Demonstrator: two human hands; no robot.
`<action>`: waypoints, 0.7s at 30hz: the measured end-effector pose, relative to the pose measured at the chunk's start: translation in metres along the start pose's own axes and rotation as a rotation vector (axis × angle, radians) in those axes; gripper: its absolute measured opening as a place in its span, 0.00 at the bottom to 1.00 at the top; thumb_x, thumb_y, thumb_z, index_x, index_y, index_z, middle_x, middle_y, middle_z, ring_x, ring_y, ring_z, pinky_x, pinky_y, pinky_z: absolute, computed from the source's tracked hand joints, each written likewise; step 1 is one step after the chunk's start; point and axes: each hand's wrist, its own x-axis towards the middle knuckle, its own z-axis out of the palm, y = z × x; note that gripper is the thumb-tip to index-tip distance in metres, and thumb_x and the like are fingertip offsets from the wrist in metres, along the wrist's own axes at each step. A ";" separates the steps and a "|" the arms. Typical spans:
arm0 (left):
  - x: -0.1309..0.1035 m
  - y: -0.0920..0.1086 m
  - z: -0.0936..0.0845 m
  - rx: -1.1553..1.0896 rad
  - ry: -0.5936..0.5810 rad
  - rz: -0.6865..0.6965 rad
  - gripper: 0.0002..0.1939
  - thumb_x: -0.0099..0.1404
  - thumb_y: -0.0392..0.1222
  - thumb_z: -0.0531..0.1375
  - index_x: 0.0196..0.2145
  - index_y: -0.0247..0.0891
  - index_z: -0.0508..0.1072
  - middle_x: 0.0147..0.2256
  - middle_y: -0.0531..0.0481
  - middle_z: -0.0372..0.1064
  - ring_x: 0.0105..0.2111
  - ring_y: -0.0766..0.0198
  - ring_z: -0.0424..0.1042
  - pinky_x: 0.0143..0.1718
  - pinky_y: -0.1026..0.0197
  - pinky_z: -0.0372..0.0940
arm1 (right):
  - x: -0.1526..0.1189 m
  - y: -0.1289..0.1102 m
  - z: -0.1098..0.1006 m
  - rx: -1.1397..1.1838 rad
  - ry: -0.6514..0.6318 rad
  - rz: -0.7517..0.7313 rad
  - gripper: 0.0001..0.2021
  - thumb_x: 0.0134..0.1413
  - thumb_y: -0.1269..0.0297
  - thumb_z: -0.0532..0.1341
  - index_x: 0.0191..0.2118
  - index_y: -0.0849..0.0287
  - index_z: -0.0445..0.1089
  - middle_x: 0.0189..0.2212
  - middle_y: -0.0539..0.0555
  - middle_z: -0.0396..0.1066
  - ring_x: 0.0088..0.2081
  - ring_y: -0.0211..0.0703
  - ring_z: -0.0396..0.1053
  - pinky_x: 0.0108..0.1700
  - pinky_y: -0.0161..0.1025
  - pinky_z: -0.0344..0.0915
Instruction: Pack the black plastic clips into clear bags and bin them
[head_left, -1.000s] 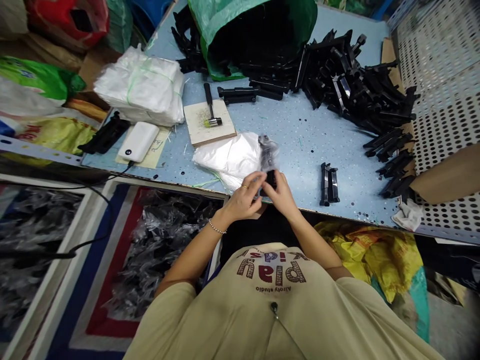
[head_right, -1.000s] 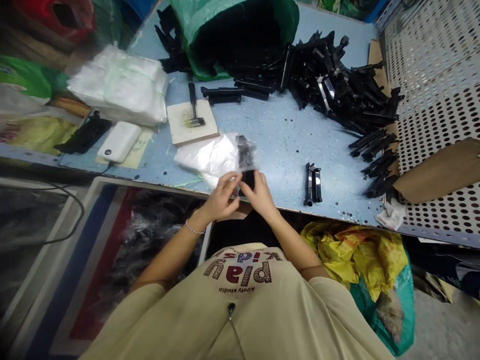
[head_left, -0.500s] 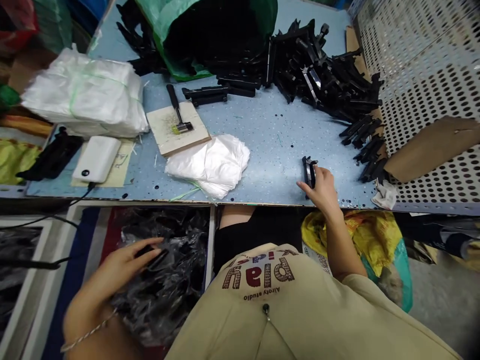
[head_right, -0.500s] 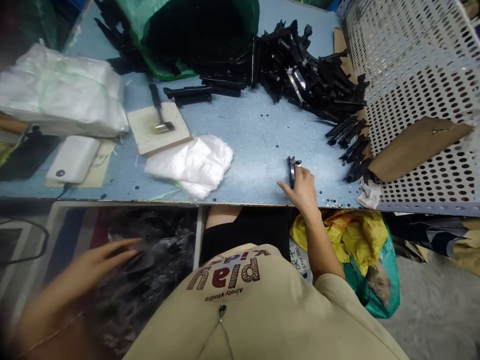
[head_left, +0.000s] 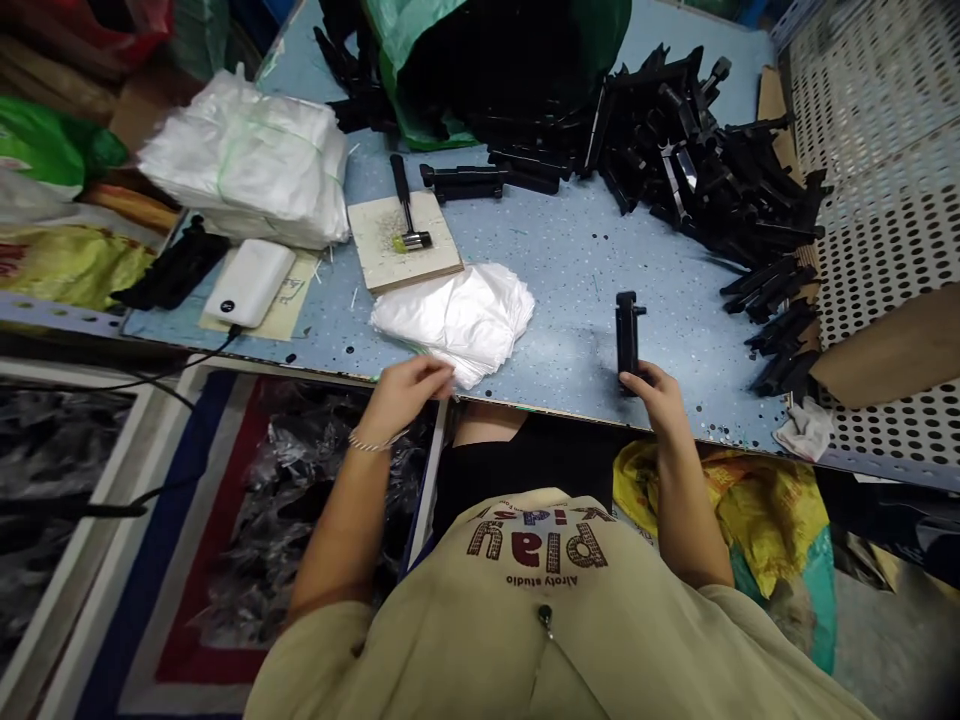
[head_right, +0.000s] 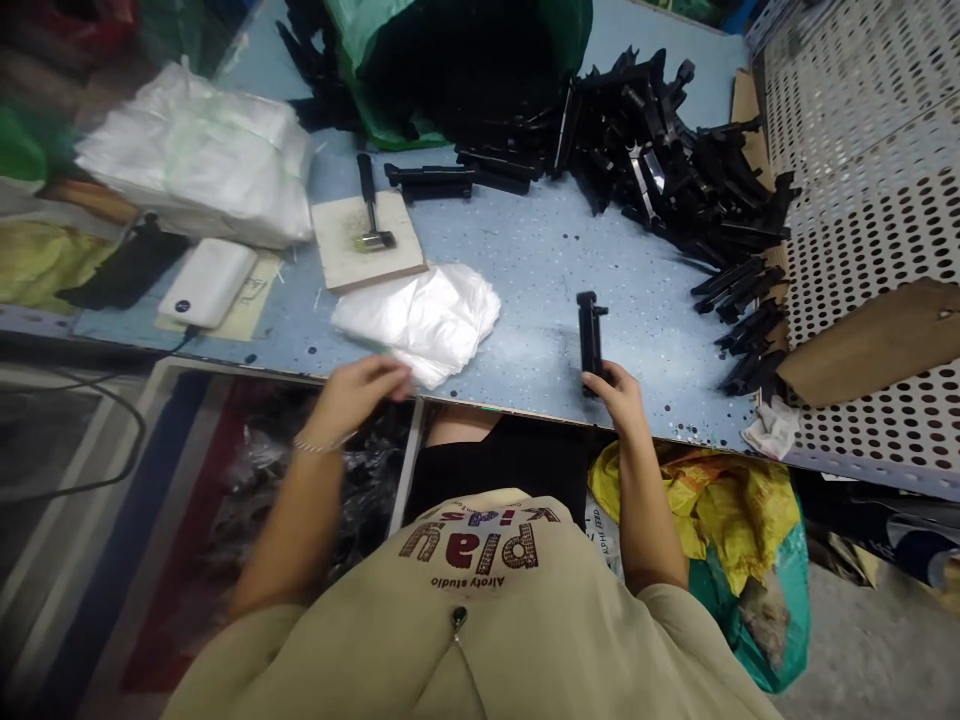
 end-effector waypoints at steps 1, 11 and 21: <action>0.017 0.002 0.010 0.030 0.060 0.062 0.06 0.70 0.44 0.66 0.39 0.38 0.79 0.37 0.47 0.76 0.37 0.58 0.78 0.46 0.53 0.75 | 0.004 -0.009 0.018 0.140 -0.047 -0.004 0.21 0.41 0.46 0.72 0.37 0.56 0.77 0.30 0.50 0.72 0.33 0.44 0.69 0.40 0.44 0.70; 0.111 -0.002 0.026 0.027 0.154 0.131 0.10 0.57 0.33 0.69 0.23 0.39 0.73 0.27 0.51 0.71 0.30 0.62 0.71 0.38 0.57 0.69 | 0.039 -0.074 0.113 0.709 -0.442 0.115 0.16 0.46 0.53 0.76 0.35 0.56 0.76 0.32 0.51 0.77 0.34 0.40 0.74 0.40 0.40 0.77; 0.109 0.003 0.022 -0.144 0.123 0.026 0.07 0.54 0.33 0.68 0.23 0.38 0.74 0.22 0.56 0.69 0.25 0.66 0.67 0.30 0.62 0.61 | 0.066 -0.120 0.196 1.074 -0.571 0.283 0.12 0.58 0.53 0.70 0.39 0.54 0.71 0.34 0.49 0.80 0.36 0.41 0.77 0.51 0.50 0.78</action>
